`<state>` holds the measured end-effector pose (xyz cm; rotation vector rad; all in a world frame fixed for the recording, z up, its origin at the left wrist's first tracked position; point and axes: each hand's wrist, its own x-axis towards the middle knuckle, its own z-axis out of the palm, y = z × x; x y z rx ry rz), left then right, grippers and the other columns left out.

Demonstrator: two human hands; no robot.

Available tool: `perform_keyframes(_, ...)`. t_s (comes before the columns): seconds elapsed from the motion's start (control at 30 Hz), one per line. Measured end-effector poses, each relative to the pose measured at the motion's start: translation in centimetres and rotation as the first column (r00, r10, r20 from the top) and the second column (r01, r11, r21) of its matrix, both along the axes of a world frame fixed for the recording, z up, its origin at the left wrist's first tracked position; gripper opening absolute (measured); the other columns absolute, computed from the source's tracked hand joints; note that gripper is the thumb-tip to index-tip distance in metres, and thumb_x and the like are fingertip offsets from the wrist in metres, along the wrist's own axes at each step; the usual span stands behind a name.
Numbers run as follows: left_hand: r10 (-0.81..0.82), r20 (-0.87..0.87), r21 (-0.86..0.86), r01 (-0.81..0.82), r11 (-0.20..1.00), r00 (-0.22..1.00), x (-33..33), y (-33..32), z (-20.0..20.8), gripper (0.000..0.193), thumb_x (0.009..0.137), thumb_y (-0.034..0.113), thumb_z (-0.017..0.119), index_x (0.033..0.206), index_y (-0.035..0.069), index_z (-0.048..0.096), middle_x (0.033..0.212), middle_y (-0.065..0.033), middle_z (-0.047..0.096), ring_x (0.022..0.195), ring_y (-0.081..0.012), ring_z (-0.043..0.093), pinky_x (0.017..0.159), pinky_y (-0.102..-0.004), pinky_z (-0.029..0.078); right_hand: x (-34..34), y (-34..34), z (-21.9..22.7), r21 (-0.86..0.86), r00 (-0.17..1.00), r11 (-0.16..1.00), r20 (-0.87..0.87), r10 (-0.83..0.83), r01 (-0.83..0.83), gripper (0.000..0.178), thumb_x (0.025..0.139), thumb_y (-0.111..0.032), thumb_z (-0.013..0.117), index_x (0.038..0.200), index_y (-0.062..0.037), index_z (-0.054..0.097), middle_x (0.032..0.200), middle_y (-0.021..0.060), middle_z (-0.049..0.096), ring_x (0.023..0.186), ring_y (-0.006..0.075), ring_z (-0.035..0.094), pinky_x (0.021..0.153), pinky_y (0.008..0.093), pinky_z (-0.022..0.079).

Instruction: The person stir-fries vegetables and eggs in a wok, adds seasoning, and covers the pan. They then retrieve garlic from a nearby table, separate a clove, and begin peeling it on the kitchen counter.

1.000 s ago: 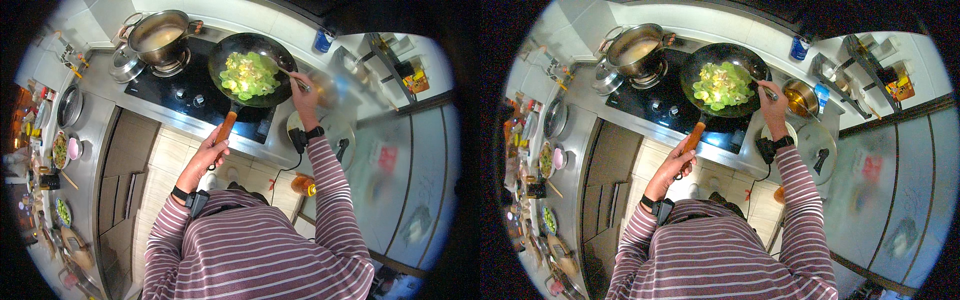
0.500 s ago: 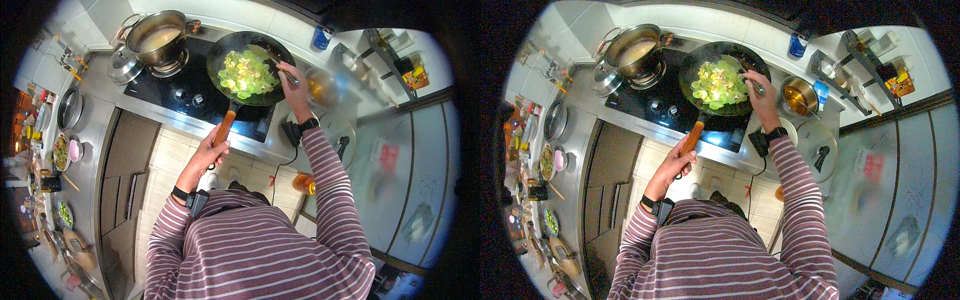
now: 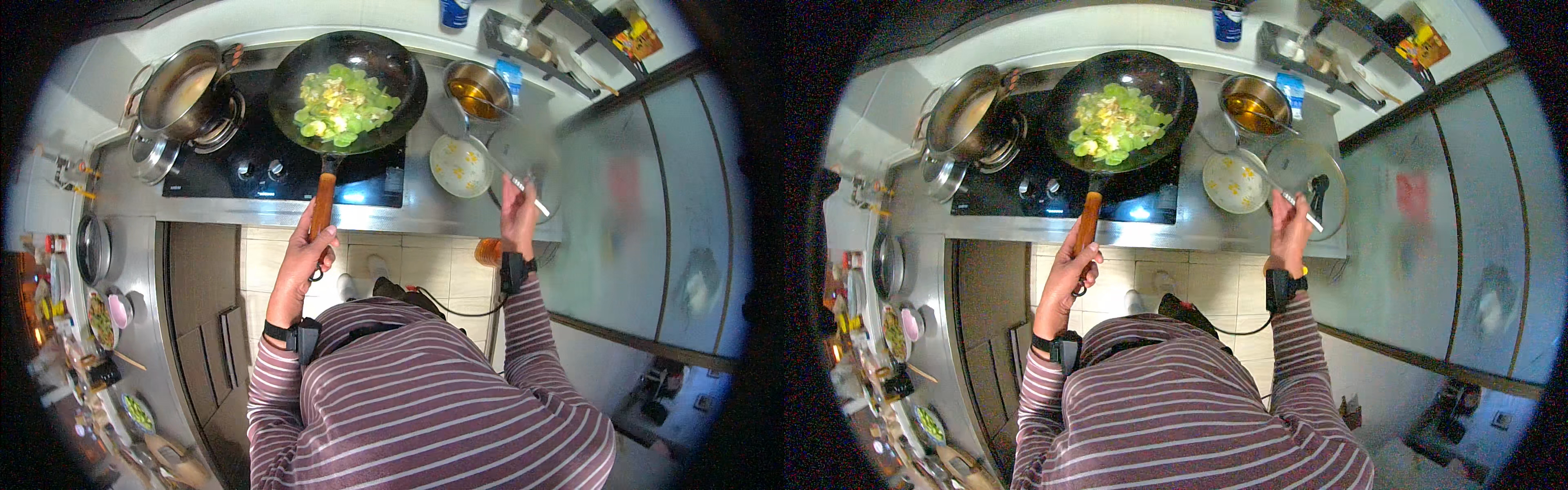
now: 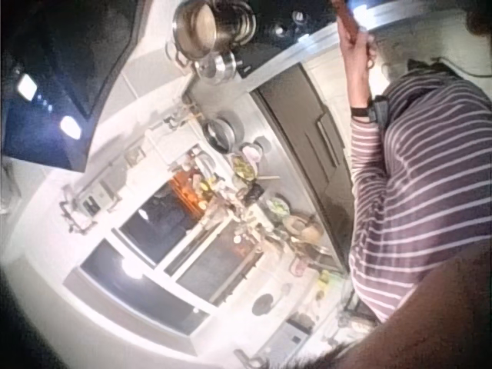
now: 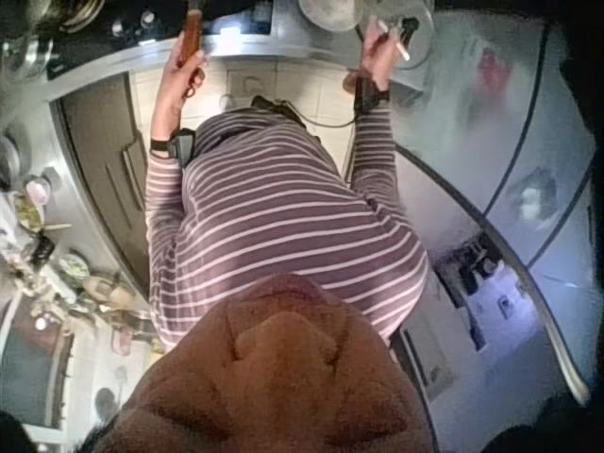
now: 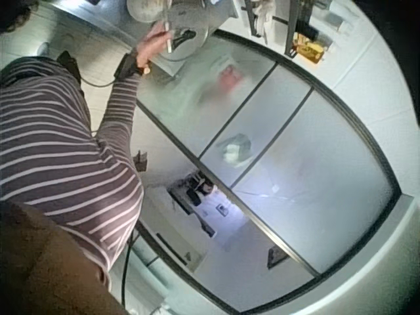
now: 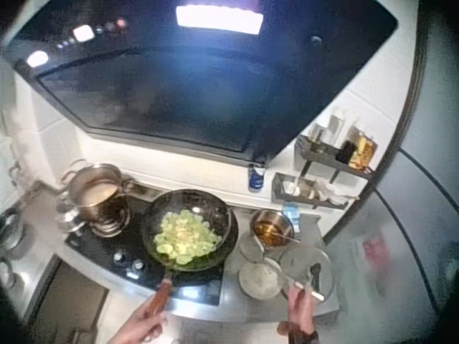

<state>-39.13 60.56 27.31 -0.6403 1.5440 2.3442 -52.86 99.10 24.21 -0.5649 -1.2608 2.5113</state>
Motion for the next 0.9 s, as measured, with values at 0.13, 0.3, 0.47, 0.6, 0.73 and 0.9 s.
perform_keyframes(0.13,-0.013,0.012,-0.034,0.014,0.999,1.000,0.0,0.1,0.1,0.068,0.095,0.016,0.063,0.153,0.021,0.028,0.078,-0.0028,0.059,0.050,-0.0063,0.048,0.043,-0.0202,0.036,3.6,2.7,-6.8,-0.133,0.996,0.988,0.052,-0.076,0.082,0.028,0.097,-0.019,0.058,0.108,0.0060,0.054,0.105,0.0207,0.065,0.103,0.0325,0.066,0.092,0.0358,0.057)
perform_keyframes(0.3,-0.014,0.016,-0.041,0.014,0.999,1.000,-0.1,0.2,0.2,0.067,0.095,0.015,0.061,0.153,0.022,0.028,0.077,-0.0025,0.059,0.050,-0.0061,0.049,0.043,-0.0198,0.037,4.4,3.4,-11.4,-0.203,0.988,0.973,0.125,-0.087,0.111,0.031,0.096,-0.022,0.060,0.112,0.0046,0.054,0.107,0.0179,0.065,0.103,0.0309,0.066,0.091,0.0345,0.056)
perform_keyframes(0.47,-0.002,0.007,-0.047,0.002,0.999,1.000,0.0,0.2,-0.1,0.068,0.095,0.015,0.062,0.153,0.021,0.028,0.076,-0.0023,0.060,0.049,-0.0059,0.049,0.041,-0.0187,0.037,3.7,3.3,-12.4,-0.180,0.955,0.972,0.280,-0.095,0.149,0.042,0.095,-0.034,0.061,0.125,-0.0053,0.052,0.116,0.0139,0.063,0.113,0.0292,0.061,0.099,0.0380,0.048)
perform_keyframes(0.6,0.002,0.018,-0.028,-0.001,1.000,1.000,-0.1,0.1,-0.4,0.068,0.094,0.016,0.064,0.153,0.020,0.028,0.076,-0.0018,0.061,0.048,-0.0061,0.049,0.041,-0.0185,0.036,3.0,2.5,-12.6,-0.283,0.973,0.956,0.231,-0.017,0.084,0.047,0.091,-0.035,0.067,0.129,-0.0119,0.051,0.119,0.0084,0.058,0.116,0.0269,0.058,0.100,0.0404,0.047)
perform_keyframes(0.73,-0.012,0.020,-0.041,0.013,0.999,1.000,-0.1,0.0,-0.2,0.068,0.095,0.016,0.063,0.153,0.021,0.029,0.077,-0.0017,0.061,0.049,-0.0062,0.049,0.042,-0.0192,0.037,2.1,1.7,-12.6,-0.283,0.977,0.959,0.207,0.046,0.015,0.059,0.090,-0.037,0.068,0.140,-0.0156,0.044,0.129,0.0112,0.053,0.123,0.0267,0.052,0.104,0.0391,0.042)
perform_keyframes(0.9,-0.001,0.032,-0.074,0.004,0.997,0.999,-0.1,0.4,0.1,0.065,0.095,0.017,0.063,0.151,0.022,0.032,0.078,-0.0016,0.060,0.048,-0.0056,0.047,0.041,-0.0188,0.035,1.1,0.7,-12.9,-0.284,0.964,0.959,0.251,0.087,-0.013,0.065,0.090,-0.037,0.069,0.143,-0.0162,0.040,0.135,0.0132,0.049,0.127,0.0282,0.049,0.109,0.0408,0.039)
